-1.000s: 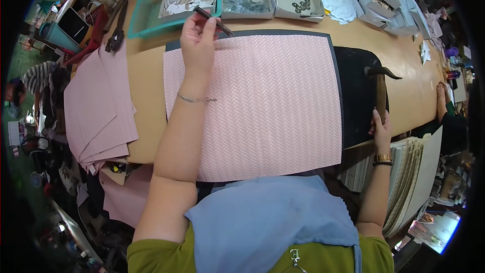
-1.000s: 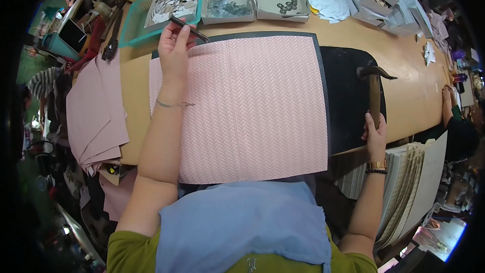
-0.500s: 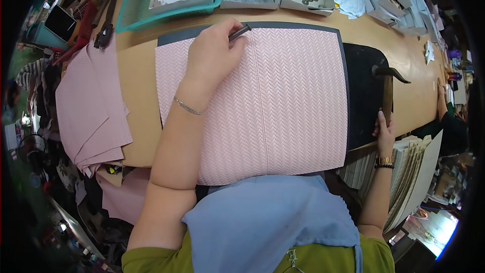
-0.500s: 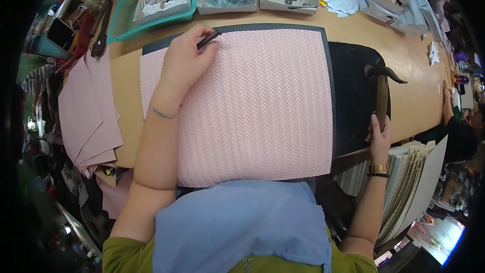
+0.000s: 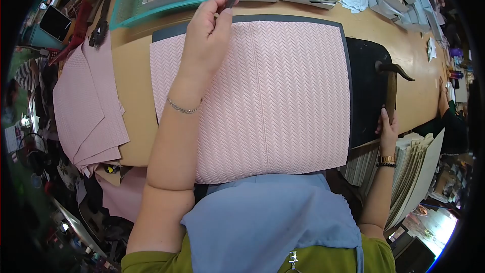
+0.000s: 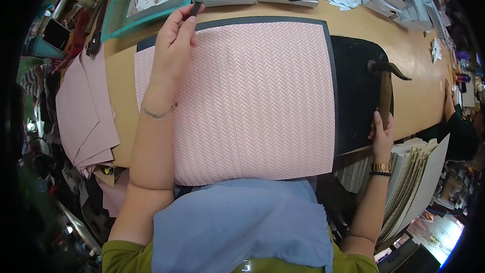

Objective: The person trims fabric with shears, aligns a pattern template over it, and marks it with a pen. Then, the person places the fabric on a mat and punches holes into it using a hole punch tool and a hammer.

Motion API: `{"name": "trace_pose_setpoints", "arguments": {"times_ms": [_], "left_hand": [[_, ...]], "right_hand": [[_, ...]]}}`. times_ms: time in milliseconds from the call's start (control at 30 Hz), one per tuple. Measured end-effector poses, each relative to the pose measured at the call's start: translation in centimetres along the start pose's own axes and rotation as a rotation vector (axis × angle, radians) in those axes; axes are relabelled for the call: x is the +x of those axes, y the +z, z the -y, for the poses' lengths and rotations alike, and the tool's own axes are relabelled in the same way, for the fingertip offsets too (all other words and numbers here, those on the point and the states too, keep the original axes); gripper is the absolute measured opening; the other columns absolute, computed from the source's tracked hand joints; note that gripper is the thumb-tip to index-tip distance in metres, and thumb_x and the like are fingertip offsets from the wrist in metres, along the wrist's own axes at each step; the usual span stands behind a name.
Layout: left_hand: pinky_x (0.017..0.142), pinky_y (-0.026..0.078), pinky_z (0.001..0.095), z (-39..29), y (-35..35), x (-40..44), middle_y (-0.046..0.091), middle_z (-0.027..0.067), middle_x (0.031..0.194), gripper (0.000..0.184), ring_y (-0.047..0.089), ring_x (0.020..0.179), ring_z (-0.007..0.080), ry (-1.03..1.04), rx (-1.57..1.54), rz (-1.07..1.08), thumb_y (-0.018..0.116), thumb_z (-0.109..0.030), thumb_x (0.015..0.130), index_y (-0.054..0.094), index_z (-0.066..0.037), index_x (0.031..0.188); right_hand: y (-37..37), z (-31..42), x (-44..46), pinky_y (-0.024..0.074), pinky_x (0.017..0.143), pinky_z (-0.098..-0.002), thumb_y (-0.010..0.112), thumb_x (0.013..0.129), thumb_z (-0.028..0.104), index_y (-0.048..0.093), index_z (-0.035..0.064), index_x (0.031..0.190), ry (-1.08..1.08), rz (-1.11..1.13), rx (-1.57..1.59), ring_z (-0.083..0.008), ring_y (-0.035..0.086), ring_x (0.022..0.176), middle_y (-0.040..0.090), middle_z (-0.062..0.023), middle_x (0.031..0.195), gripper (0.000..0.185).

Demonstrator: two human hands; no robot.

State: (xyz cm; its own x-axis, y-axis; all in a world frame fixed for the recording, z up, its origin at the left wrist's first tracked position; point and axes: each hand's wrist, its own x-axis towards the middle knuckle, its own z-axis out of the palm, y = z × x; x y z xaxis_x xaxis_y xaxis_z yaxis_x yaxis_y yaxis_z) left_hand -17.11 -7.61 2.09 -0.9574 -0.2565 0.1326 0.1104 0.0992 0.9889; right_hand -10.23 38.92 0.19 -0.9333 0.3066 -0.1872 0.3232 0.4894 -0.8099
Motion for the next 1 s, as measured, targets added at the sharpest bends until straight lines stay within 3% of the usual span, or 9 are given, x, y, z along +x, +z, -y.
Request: {"name": "trace_pose_setpoints", "arguments": {"times_ms": [167,467,867,1000], "left_hand": [[0.070,0.048,0.0201,0.7,0.2,0.3,0.066,0.0014,0.099,0.023,0.058,0.080,0.0051,0.047,-0.126,0.075,0.064,-0.015,0.091,0.064,-0.001,0.110],[0.069,0.052,0.0222,-0.3,0.8,-0.5,0.069,0.0019,0.091,0.018,0.065,0.081,0.0087,0.160,0.013,-0.011,0.070,-0.011,0.086,0.067,-0.002,0.101],[0.065,0.053,0.0222,-0.3,1.1,-0.6,0.069,0.0023,0.088,0.017,0.065,0.077,0.0086,0.178,0.116,-0.054,0.072,-0.011,0.083,0.067,-0.002,0.097],[0.071,0.050,0.0204,-0.9,1.2,-1.0,0.067,0.0009,0.091,0.023,0.062,0.080,0.0067,0.157,0.144,-0.023,0.073,-0.009,0.084,0.065,-0.001,0.104]], "right_hand": [[0.1,-0.1,-0.1,0.0374,0.043,-0.0158,0.061,0.094,0.033,0.058,0.0084,0.112,-0.008,-0.003,0.007,-0.0010,0.043,0.052,0.049,0.0053,0.069,0.031],[0.0,0.0,0.0,0.0374,0.043,-0.0161,0.061,0.094,0.031,0.058,0.0080,0.112,-0.001,0.004,0.019,-0.0011,0.043,0.052,0.049,0.0055,0.069,0.030],[0.0,-0.1,0.1,0.0372,0.042,-0.0162,0.062,0.094,0.030,0.059,0.0080,0.109,-0.021,0.011,0.039,-0.0011,0.043,0.050,0.049,0.0056,0.068,0.027],[0.0,0.0,0.1,0.0373,0.042,-0.0160,0.062,0.093,0.030,0.059,0.0083,0.109,-0.016,0.010,0.041,-0.0010,0.043,0.049,0.049,0.0056,0.068,0.026]]}}
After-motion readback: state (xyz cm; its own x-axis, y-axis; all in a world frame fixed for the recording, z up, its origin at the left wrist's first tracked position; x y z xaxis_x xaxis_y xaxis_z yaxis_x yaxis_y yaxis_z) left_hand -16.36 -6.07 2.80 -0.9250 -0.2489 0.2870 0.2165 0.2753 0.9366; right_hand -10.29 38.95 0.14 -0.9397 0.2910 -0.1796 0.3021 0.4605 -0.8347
